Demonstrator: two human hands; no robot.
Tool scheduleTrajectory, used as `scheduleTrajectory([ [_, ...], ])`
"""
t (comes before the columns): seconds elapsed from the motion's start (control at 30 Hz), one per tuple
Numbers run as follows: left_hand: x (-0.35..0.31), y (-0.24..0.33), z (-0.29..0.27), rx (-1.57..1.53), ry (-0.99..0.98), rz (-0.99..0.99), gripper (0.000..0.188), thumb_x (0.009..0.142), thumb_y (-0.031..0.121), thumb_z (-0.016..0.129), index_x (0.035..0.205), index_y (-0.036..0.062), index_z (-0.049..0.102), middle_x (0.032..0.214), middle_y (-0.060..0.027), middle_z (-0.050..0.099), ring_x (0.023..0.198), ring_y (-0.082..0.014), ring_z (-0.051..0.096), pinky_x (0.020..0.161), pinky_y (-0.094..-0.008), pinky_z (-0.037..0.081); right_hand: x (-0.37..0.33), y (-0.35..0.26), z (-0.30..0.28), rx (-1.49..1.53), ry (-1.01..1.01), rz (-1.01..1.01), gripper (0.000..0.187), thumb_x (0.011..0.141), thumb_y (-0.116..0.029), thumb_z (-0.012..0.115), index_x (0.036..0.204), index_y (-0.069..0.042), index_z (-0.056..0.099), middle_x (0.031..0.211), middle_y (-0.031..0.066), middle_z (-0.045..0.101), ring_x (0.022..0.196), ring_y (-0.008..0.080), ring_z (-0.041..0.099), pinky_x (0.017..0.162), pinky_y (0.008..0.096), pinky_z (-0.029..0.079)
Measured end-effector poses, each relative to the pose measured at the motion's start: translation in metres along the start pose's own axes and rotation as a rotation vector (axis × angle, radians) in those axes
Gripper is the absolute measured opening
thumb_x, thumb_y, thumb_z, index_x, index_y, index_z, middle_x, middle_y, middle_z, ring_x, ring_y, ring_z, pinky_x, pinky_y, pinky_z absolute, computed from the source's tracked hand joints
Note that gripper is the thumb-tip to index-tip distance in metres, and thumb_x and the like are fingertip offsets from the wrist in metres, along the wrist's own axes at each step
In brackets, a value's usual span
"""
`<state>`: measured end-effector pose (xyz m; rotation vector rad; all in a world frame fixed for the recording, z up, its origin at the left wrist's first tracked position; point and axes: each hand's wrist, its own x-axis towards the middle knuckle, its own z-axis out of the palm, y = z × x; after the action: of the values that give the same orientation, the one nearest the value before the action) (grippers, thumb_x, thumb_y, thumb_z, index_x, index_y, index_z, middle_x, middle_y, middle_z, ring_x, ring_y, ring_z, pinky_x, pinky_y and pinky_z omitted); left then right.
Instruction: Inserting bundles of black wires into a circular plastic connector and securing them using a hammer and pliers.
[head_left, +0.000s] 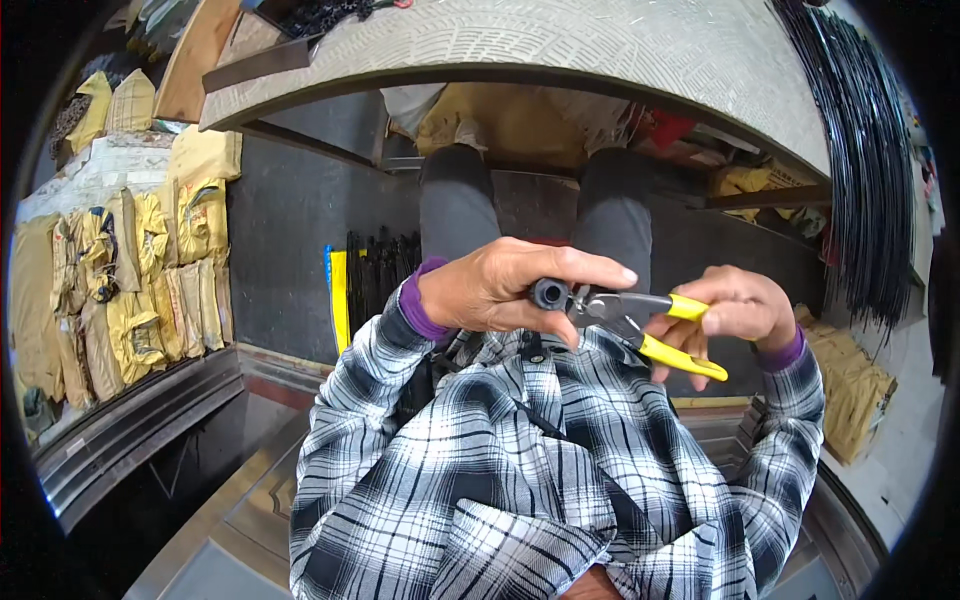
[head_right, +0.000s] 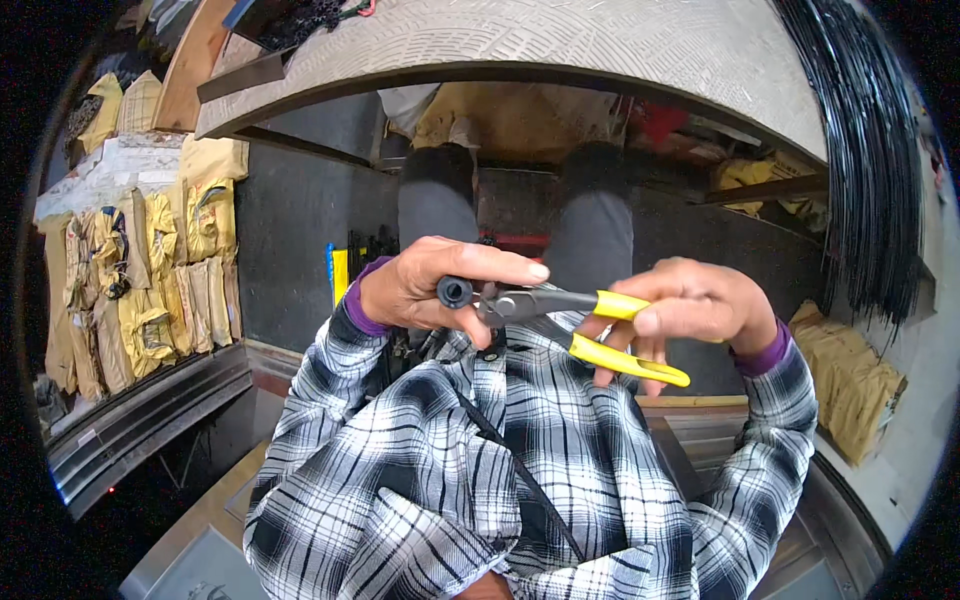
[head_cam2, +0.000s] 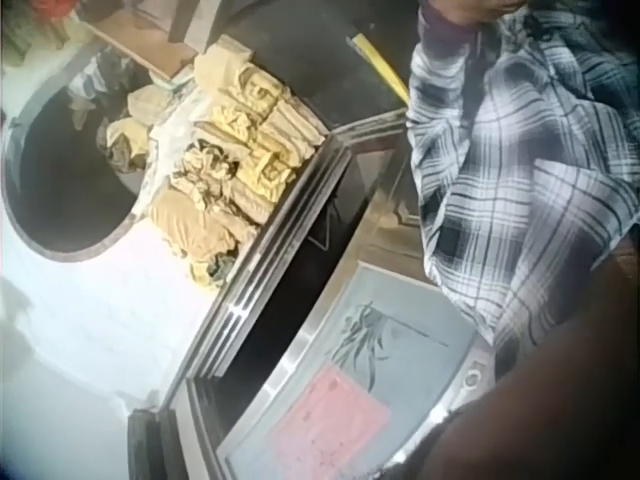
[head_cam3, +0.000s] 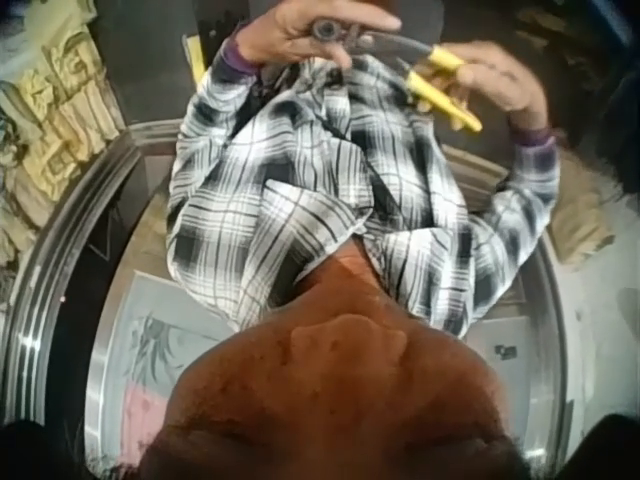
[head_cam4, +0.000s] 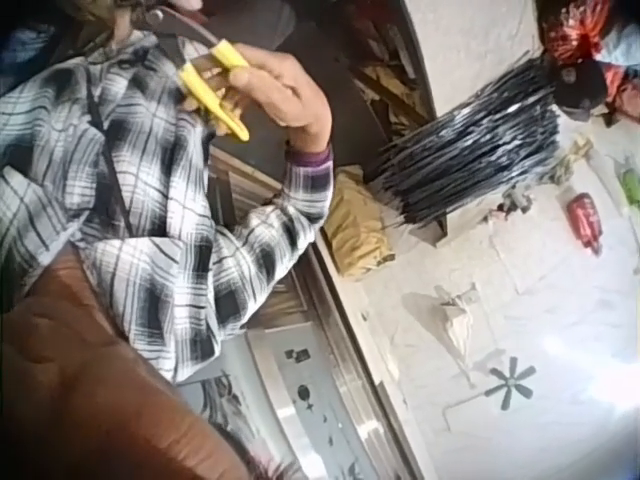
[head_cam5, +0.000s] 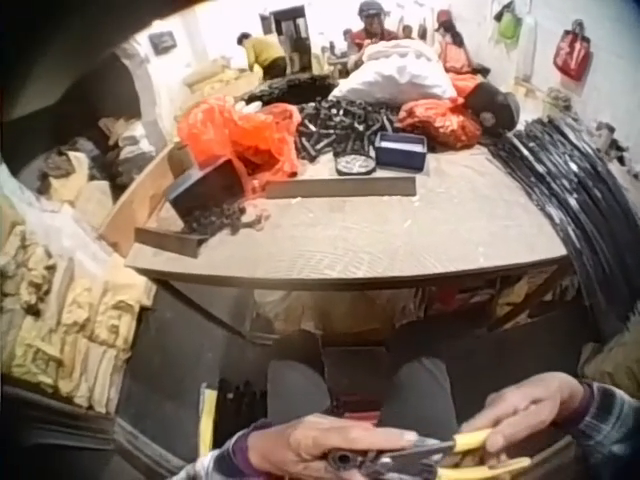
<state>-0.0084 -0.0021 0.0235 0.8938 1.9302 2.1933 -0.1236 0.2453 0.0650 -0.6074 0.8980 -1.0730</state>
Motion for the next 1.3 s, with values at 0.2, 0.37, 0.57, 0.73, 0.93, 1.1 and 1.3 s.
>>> scheduleTrajectory([
  [0.2,-0.008,0.000,0.003,0.229,0.203,-0.010,0.056,0.066,0.033,0.072,0.108,-0.0001,0.054,0.101,-0.0128,0.060,0.090,-0.0223,0.059,0.076,-0.0286,0.046,0.012,-0.005,0.015,-1.332,0.493,-0.442,0.072,0.054,-0.030,0.081,0.115,-0.005,0.053,0.100,0.0147,0.054,0.074,0.0260,0.060,0.063,0.0322,0.049],
  [0.37,-0.003,-0.008,0.012,0.323,0.430,-0.040,0.053,0.068,0.035,0.070,0.107,0.0048,0.051,0.095,-0.0068,0.056,0.071,-0.0161,0.054,0.064,-0.0256,0.044,0.025,0.008,0.015,-1.767,0.867,-0.377,0.040,0.056,-0.009,0.067,0.095,-0.006,0.061,0.100,0.0117,0.053,0.078,0.0247,0.056,0.064,0.0351,0.046],
  [0.57,-0.008,-0.005,0.017,0.199,0.537,-0.076,0.064,0.068,0.042,0.067,0.112,0.0013,0.045,0.107,-0.0066,0.049,0.088,-0.0102,0.051,0.076,-0.0221,0.041,0.033,-0.034,0.024,-2.102,0.942,-0.321,0.048,0.061,-0.003,0.057,0.109,-0.008,0.057,0.111,0.0122,0.048,0.101,0.0283,0.050,0.093,0.0435,0.039],
  [0.73,-0.006,-0.007,0.013,0.201,0.628,0.007,0.057,0.076,0.048,0.060,0.110,0.0037,0.048,0.091,-0.0033,0.052,0.070,-0.0076,0.046,0.061,-0.0215,0.039,0.046,-0.008,0.018,-1.680,0.865,-0.371,0.038,0.055,0.002,0.059,0.092,-0.004,0.059,0.094,0.0118,0.053,0.082,0.0279,0.056,0.066,0.0371,0.046],
  [0.93,-0.009,0.008,0.009,0.271,0.628,-0.123,0.070,0.086,0.061,0.025,0.110,-0.0007,0.047,0.087,-0.0074,0.052,0.074,-0.0103,0.048,0.065,-0.0232,0.040,0.068,0.009,0.011,-1.688,0.960,-0.482,0.037,0.059,0.003,0.061,0.096,-0.003,0.057,0.103,0.0146,0.053,0.091,0.0311,0.056,0.077,0.0415,0.047],
  [1.1,-0.008,0.009,0.006,0.307,0.646,-0.098,0.069,0.087,0.059,0.025,0.112,-0.0017,0.047,0.089,-0.0099,0.056,0.077,-0.0124,0.052,0.067,-0.0241,0.042,0.059,-0.016,0.008,-1.897,0.857,-0.379,0.032,0.060,-0.001,0.060,0.092,-0.002,0.054,0.105,0.0158,0.052,0.093,0.0322,0.054,0.084,0.0438,0.044],
  [1.3,-0.003,0.001,0.014,0.384,0.777,-0.068,0.067,0.090,0.055,0.024,0.104,-0.0036,0.052,0.090,-0.0114,0.056,0.072,-0.0154,0.055,0.065,-0.0249,0.043,0.076,0.009,0.001,-1.652,0.924,-0.544,0.032,0.058,0.000,0.059,0.090,-0.003,0.057,0.097,0.0139,0.054,0.080,0.0298,0.057,0.065,0.0360,0.047],
])
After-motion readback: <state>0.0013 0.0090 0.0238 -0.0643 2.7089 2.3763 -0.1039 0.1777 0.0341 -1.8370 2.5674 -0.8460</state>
